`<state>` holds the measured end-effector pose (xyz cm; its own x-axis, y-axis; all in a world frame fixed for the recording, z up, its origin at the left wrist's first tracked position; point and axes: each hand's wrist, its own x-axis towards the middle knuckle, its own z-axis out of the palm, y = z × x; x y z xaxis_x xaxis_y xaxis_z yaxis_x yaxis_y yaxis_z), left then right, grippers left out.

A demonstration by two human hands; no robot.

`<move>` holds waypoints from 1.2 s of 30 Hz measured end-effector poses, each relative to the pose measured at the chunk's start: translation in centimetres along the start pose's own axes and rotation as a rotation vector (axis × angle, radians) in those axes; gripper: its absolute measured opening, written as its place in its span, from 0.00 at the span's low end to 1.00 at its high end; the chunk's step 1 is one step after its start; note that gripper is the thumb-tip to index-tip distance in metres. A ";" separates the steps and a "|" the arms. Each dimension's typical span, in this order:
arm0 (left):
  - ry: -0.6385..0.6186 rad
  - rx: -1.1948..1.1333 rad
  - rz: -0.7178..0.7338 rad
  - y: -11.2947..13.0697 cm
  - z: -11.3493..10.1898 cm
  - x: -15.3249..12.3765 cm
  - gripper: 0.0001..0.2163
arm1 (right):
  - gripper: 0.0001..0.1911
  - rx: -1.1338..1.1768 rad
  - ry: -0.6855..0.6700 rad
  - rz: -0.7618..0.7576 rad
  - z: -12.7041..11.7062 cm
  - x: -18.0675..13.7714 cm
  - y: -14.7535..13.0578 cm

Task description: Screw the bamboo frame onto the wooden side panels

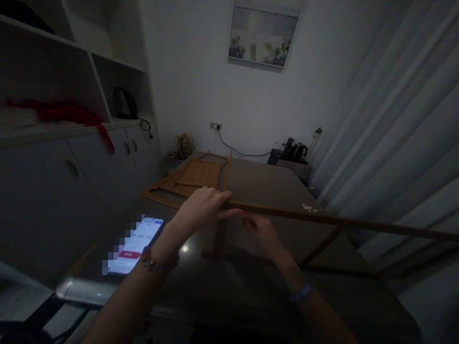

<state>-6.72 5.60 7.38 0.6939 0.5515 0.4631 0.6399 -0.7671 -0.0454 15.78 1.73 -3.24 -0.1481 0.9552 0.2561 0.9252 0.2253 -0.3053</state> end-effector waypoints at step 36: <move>0.009 -0.007 -0.023 0.2 0.0 0.0 0.27 | 0.18 -0.264 -0.320 0.005 -9.2 -9.9 -6.0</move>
<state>-6.58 5.46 7.37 0.6763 0.5659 0.4715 0.6531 -0.7568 -0.0284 14.93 -10.84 4.52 -0.2061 0.9769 -0.0560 0.9778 0.2034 -0.0497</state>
